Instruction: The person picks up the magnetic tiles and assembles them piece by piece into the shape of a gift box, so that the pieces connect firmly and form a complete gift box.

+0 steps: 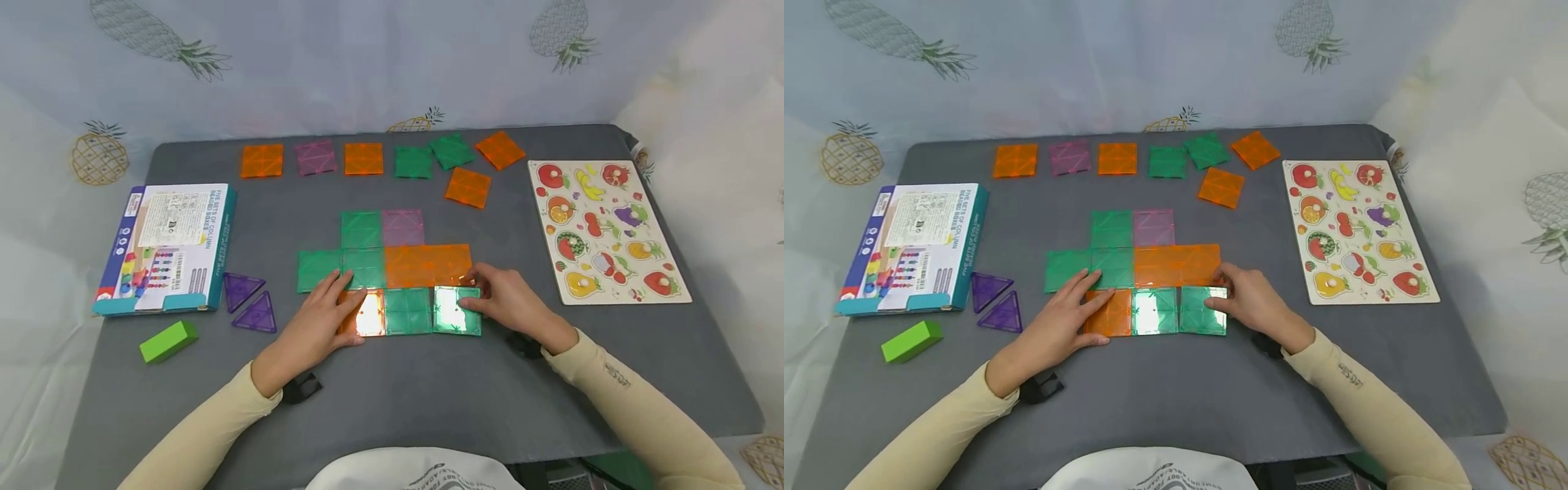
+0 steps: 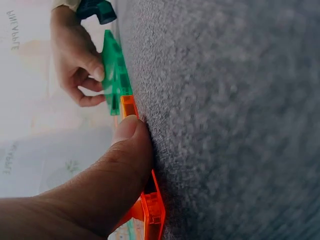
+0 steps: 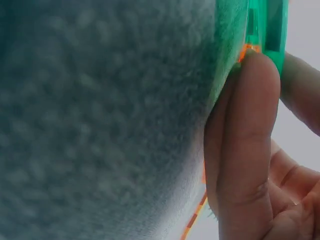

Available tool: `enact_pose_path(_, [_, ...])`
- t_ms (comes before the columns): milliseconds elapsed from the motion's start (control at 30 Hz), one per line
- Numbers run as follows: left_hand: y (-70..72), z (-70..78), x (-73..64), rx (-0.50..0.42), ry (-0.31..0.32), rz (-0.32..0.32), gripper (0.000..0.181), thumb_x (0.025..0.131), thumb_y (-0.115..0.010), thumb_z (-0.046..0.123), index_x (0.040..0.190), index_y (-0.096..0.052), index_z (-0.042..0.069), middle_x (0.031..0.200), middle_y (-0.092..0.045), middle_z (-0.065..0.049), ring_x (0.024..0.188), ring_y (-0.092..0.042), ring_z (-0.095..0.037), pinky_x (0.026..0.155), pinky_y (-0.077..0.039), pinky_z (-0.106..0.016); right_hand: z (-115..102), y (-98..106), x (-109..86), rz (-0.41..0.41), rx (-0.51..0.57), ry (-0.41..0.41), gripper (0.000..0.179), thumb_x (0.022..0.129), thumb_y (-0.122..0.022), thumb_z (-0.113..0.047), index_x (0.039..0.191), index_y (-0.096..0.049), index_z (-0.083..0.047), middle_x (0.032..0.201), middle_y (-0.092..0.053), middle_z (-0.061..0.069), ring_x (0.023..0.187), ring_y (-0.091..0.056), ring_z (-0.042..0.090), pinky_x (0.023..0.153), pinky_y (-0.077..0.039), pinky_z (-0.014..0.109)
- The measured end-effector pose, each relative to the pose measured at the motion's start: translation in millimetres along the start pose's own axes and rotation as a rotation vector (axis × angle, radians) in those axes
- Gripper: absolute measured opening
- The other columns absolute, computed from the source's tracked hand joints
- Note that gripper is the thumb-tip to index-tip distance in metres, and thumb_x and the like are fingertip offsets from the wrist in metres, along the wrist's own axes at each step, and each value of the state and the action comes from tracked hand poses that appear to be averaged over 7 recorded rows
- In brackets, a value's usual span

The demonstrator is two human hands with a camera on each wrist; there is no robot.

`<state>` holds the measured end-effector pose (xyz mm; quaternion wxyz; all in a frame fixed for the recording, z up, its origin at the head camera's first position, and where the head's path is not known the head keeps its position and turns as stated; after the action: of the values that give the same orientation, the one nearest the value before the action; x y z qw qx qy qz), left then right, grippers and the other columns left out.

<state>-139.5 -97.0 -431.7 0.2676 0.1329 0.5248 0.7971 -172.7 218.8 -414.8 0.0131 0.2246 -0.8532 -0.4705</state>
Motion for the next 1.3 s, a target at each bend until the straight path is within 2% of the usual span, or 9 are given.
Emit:
enact_pose_path(200, [0.4, 1.5, 6.4, 0.002, -0.005, -0.004, 0.074, 0.08, -0.072, 0.045, 0.143, -0.048, 0.015, 0.154, -0.029, -0.019, 0.145, -0.021, -0.04, 0.114, -0.023, -0.056, 3, 1, 4.3, 0.012, 0.009, -0.037, 0.048, 0.079, -0.078, -0.032, 0.112, -0.052, -0.007, 0.075, -0.056, 0.001, 0.055, -0.047, 0.01, 0.051, -0.042, 0.024])
enact_pose_path(400, [2.5, 1.9, 9.4, 0.002, 0.012, -0.015, 0.073, 0.08, -0.072, 0.045, 0.142, -0.048, 0.014, 0.155, -0.029, -0.019, 0.144, -0.022, -0.04, 0.114, -0.024, -0.056, 5, 0, 6.2, 0.052, -0.003, -0.055, 0.047, 0.081, -0.077, -0.031, 0.112, -0.05, -0.007, 0.071, -0.056, 0.0, 0.052, -0.047, 0.009, 0.05, -0.041, 0.024])
enact_pose_path(700, [11.0, 5.1, 17.3, 0.024, 0.018, -0.048, 0.071, 0.077, -0.075, 0.045, 0.138, -0.054, 0.013, 0.15, -0.036, -0.02, 0.14, -0.031, -0.041, 0.109, -0.033, -0.057, 9, -3, 4.8, 0.057, 0.024, -0.063, 0.043, 0.086, -0.073, -0.025, 0.115, -0.05, -0.005, 0.071, -0.06, 0.0, 0.049, -0.053, 0.006, 0.048, -0.044, 0.023])
enact_pose_path(867, [16.5, 5.1, 25.9, 0.016, 0.017, -0.017, 0.058, 0.083, -0.071, 0.045, 0.13, -0.061, 0.011, 0.143, -0.045, -0.019, 0.133, -0.04, -0.036, 0.106, -0.039, -0.051, 11, -4, 3.5, 0.065, 0.024, -0.051, 0.043, 0.086, -0.072, -0.028, 0.116, -0.051, -0.005, 0.071, -0.06, -0.001, 0.05, -0.052, 0.005, 0.049, -0.044, 0.023])
enact_pose_path(1133, [27.4, -13.3, 41.1, -0.072, 0.095, -0.021, 0.054, 0.088, -0.067, 0.041, 0.13, -0.06, 0.008, 0.141, -0.047, -0.018, 0.132, -0.04, -0.035, 0.102, -0.044, -0.05, 11, -5, 3.2, 0.045, 0.087, -0.049, 0.04, 0.087, -0.071, -0.027, 0.117, -0.054, -0.006, 0.072, -0.06, 0.0, 0.05, -0.055, 0.006, 0.049, -0.047, 0.023])
enact_pose_path(1300, [47.0, -35.6, 64.5, -0.1, 0.147, -0.007, 0.051, 0.091, -0.065, 0.034, 0.131, -0.058, 0.003, 0.131, -0.053, -0.02, 0.122, -0.049, -0.036, 0.099, -0.044, -0.051, 13, -6, 2.4, 0.032, 0.107, -0.056, 0.04, 0.088, -0.071, -0.027, 0.118, -0.054, -0.006, 0.072, -0.059, 0.0, 0.051, -0.057, 0.008, 0.05, -0.049, 0.022])
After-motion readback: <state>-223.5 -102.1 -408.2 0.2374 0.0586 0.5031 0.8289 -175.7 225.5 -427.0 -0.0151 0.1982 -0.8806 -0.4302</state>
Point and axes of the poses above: each hand's wrist, its own x-axis towards the middle knuckle, its own y-axis out of the back of the hand, z = x × y, the point moved 3 cm from there along x, towards the middle knuckle
